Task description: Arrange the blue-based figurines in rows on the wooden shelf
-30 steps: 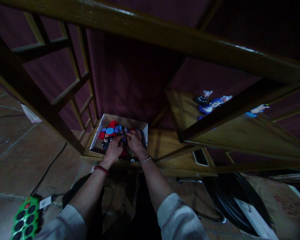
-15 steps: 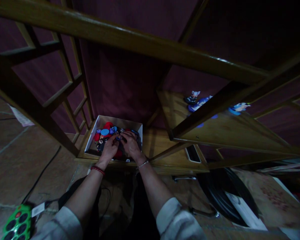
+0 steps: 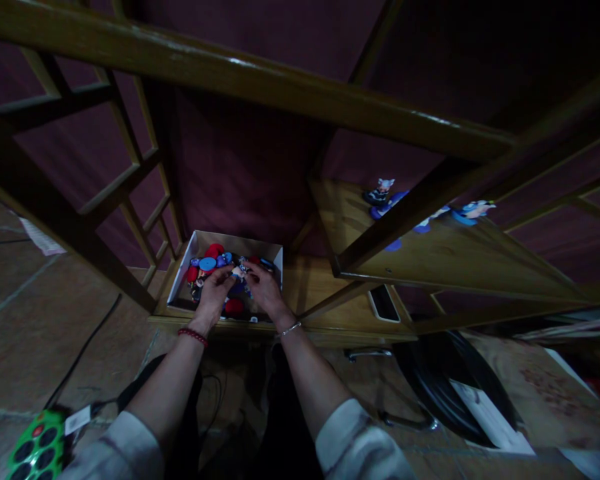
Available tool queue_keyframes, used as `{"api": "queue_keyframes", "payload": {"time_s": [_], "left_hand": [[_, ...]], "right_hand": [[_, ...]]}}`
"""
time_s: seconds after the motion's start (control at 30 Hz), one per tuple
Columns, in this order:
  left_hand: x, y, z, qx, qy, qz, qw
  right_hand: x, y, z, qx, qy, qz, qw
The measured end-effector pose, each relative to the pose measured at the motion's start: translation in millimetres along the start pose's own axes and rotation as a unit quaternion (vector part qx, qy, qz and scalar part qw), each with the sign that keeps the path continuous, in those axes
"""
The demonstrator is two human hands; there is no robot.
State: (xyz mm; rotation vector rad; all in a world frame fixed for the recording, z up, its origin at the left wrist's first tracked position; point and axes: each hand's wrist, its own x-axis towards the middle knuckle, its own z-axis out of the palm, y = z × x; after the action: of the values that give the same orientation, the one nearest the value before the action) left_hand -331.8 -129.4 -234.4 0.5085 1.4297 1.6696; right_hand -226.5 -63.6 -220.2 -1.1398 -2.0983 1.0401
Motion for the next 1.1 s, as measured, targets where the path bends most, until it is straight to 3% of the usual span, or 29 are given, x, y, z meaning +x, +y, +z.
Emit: {"api": "queue_keyframes", "payload": {"time_s": [0.23, 0.57, 0.67, 0.83, 1.1], "left_hand": [[2, -3, 1.6, -0.033, 0.002, -0.002, 0.999], [1, -10, 6.7, 0.014, 0.023, 0.017, 0.999], [5, -17, 6.8, 0.057, 0.046, 0.041, 0.996], [12, -25, 5.6, 0.192, 0.072, 0.088, 0.975], [12, -22, 2.9, 0.302, 0.062, 0.098, 0.946]], "right_hand": [[3, 13, 3, 0.095, 0.008, 0.022, 0.995], [-5, 19, 0, 0.109, 0.013, 0.065, 0.992], [-10, 18, -5, 0.065, 0.025, 0.070, 0.995], [-19, 13, -9, -0.063, 0.010, 0.022, 0.998], [-22, 2, -5, -0.268, -0.039, 0.007, 0.963]]}}
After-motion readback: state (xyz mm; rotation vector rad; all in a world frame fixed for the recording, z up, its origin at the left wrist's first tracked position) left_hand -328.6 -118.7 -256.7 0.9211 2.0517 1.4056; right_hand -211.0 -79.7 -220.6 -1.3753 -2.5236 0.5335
